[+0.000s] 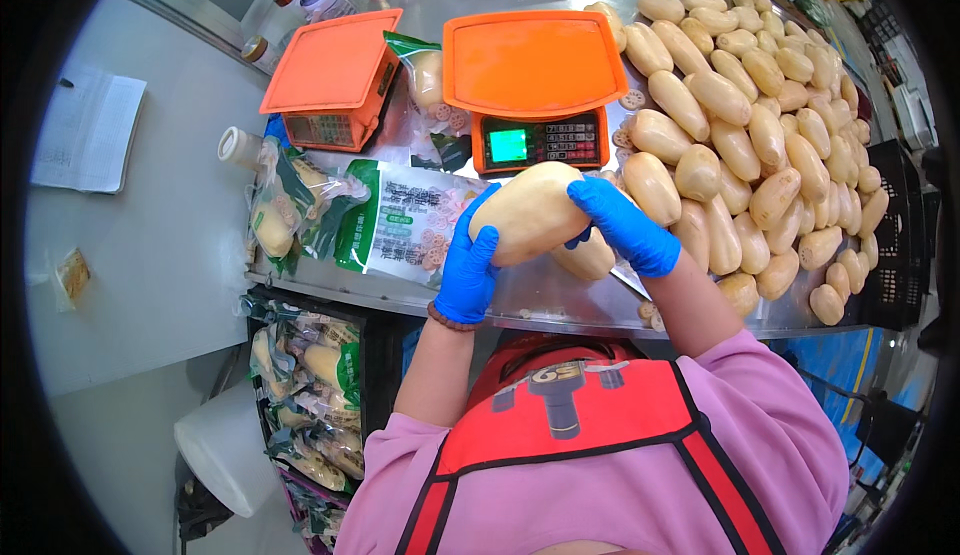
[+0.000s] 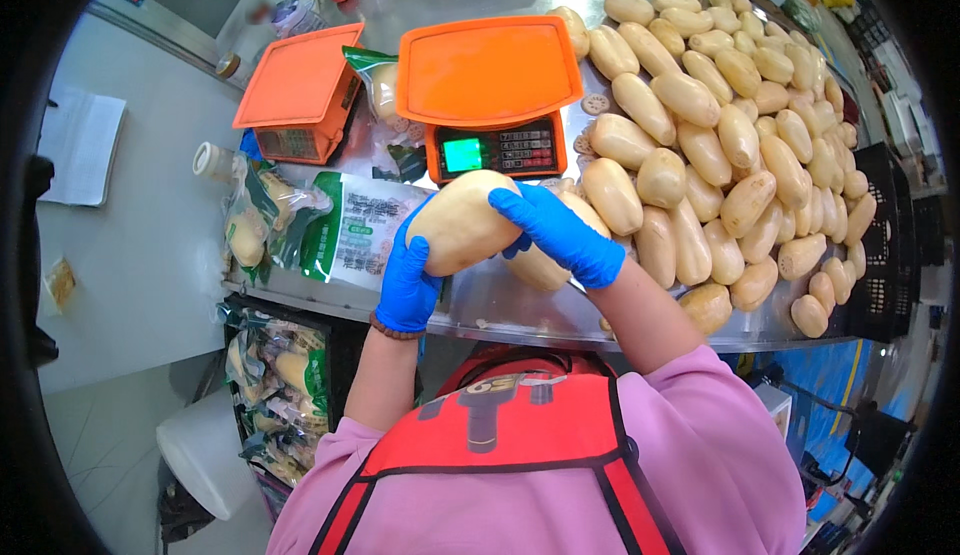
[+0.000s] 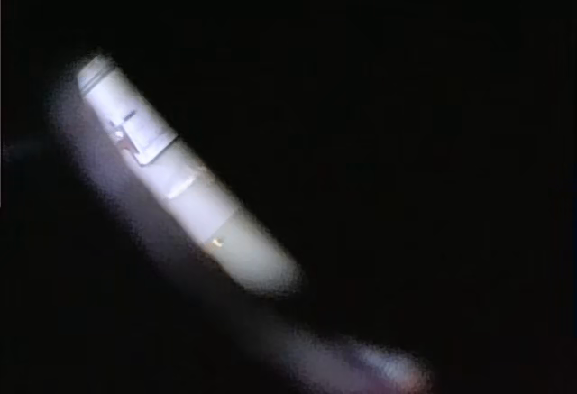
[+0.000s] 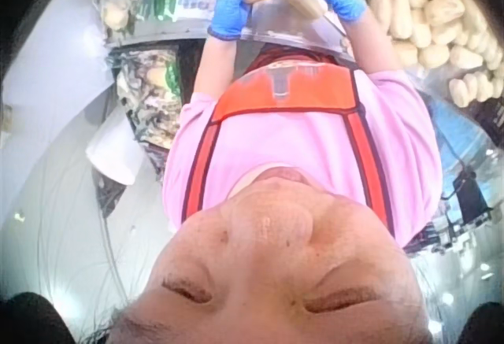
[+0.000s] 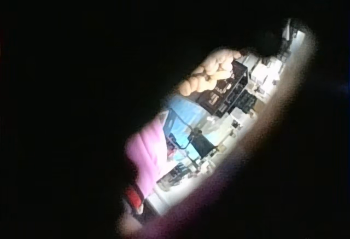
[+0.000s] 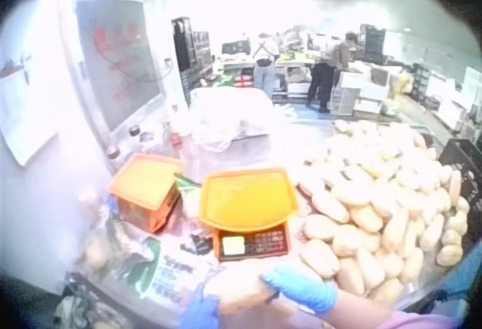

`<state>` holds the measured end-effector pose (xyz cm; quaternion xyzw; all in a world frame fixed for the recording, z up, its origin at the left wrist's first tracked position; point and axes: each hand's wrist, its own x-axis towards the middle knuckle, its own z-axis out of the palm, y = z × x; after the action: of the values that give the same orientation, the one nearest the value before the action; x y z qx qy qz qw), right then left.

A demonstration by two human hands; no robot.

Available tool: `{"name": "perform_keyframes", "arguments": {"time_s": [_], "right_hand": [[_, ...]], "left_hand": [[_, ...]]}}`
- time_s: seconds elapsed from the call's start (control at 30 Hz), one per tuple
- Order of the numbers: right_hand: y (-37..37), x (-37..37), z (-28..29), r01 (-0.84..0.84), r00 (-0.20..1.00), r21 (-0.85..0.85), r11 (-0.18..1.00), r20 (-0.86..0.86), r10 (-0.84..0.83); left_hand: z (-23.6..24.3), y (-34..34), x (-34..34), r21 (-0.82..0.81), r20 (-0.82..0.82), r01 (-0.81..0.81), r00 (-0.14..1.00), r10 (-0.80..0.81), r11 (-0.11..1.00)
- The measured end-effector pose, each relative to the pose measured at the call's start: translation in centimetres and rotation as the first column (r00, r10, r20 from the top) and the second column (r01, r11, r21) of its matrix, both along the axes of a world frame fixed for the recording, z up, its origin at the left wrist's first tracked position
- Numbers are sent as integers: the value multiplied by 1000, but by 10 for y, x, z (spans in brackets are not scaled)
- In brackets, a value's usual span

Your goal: The person selects lotus roots from a pile, weighs them on a digital scale, and places them into plastic bags. The person also uses a knife to trim the ends of some lotus roots before packaging. The packaged lotus roots are placed into a bin.

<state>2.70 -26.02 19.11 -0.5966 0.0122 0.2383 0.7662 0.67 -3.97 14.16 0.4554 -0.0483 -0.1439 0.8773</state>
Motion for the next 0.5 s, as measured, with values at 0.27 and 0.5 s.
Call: {"name": "perform_keyframes", "arguments": {"time_s": [0.27,0.5], "right_hand": [[43,-40,-37,146,984,48,988,96,-150],[38,-36,-53,159,981,206,966,77,-178]], "left_hand": [[-5,-42,-28,-280,-435,-167,900,30,945],[4,-39,-32,-228,-443,-160,895,44,960]]}}
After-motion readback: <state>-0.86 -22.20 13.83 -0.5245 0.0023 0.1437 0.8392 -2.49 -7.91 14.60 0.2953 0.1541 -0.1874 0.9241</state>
